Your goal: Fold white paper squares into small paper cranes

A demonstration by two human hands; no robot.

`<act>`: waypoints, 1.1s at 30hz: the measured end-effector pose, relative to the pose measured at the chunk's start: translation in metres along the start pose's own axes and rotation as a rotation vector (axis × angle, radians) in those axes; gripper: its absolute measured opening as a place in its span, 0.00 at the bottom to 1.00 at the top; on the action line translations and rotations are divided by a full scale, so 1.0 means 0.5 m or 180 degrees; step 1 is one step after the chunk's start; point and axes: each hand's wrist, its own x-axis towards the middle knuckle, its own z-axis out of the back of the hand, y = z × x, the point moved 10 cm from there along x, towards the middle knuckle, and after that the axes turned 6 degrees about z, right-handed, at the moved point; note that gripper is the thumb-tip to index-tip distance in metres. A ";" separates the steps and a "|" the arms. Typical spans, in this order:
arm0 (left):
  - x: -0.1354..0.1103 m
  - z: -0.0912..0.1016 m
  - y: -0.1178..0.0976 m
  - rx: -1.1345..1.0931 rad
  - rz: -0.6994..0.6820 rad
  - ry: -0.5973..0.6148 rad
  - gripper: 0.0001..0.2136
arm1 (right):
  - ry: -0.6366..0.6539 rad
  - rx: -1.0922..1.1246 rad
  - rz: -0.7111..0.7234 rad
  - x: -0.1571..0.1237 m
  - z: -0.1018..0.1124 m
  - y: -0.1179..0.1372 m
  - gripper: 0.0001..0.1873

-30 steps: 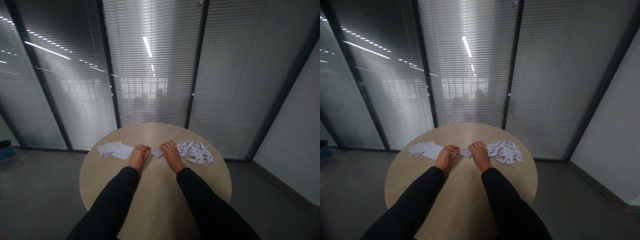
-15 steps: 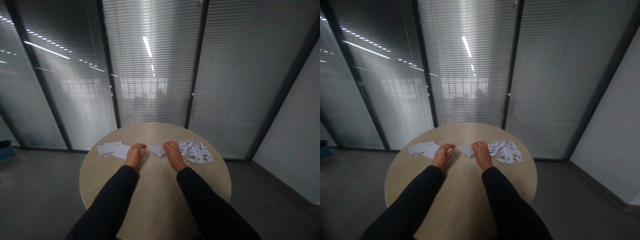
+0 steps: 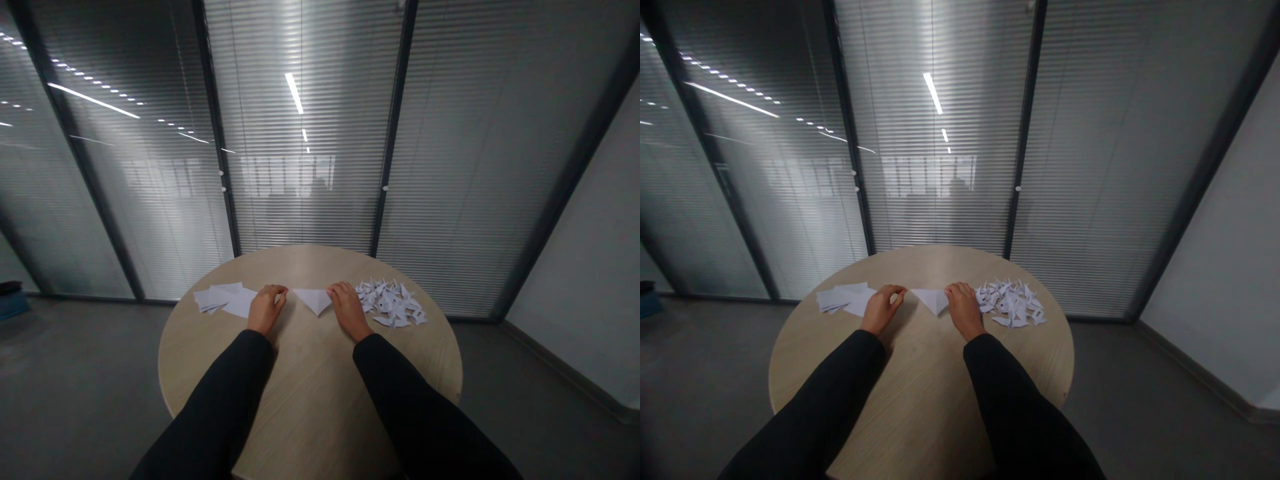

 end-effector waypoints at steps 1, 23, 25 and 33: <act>0.001 0.004 0.010 0.0004 0.0075 -0.0070 0.10 | -0.0082 0.0085 -0.0068 -0.001 0.003 -0.010 0.13; -0.049 -0.072 -0.117 0.0347 -0.1433 0.0820 0.25 | 0.0554 0.1464 -0.0779 -0.017 -0.054 -0.027 0.13; -0.051 -0.079 -0.115 0.0271 -0.1426 0.0908 0.25 | 0.0565 0.1476 -0.0786 -0.017 -0.055 -0.027 0.13; -0.057 -0.099 -0.106 -0.0024 -0.1213 0.1185 0.35 | 0.0563 0.1597 -0.0870 -0.020 -0.058 -0.033 0.12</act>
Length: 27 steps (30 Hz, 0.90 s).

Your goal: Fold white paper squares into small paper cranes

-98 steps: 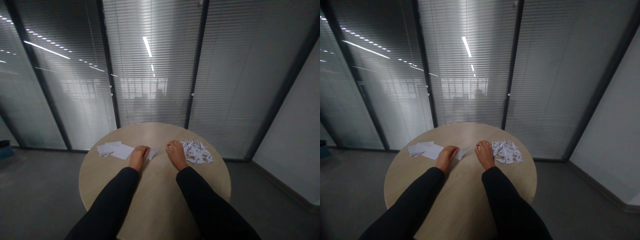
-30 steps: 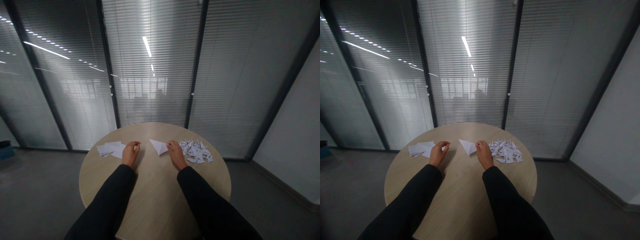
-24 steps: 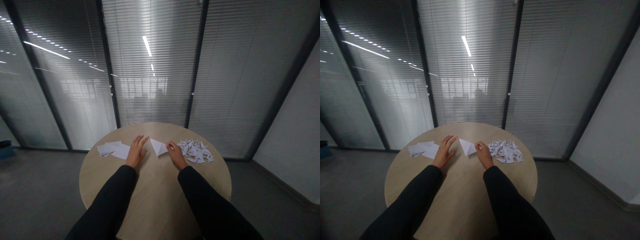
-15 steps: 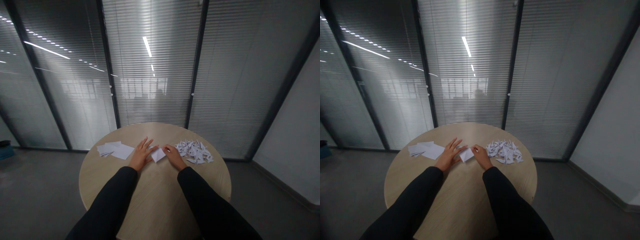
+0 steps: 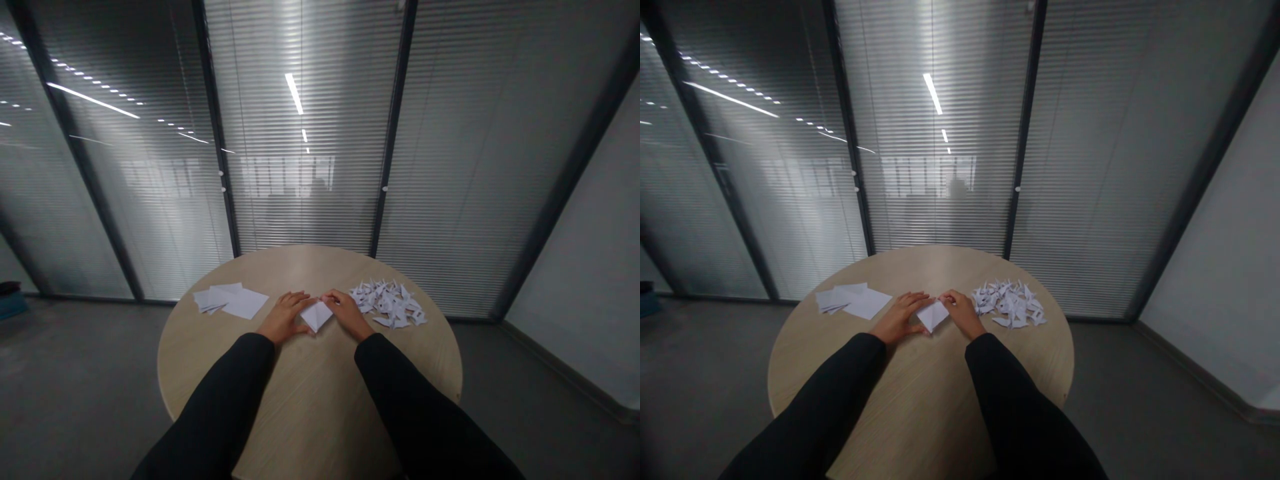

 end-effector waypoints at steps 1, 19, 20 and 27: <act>0.000 -0.001 0.000 -0.0032 0.0007 0.0010 0.36 | 0.0010 -0.0007 -0.0001 0.000 -0.001 -0.002 0.12; -0.001 0.008 -0.013 -0.0406 0.0179 0.0207 0.25 | 0.0012 -0.0020 0.0063 -0.001 0.002 -0.001 0.11; 0.000 0.010 -0.016 -0.0395 0.0192 0.0227 0.24 | 0.0017 -0.0054 0.0076 -0.001 0.002 0.001 0.12; -0.002 0.015 -0.013 -0.0463 0.0361 0.0271 0.20 | 0.0137 -0.0172 0.0283 -0.005 -0.008 0.034 0.14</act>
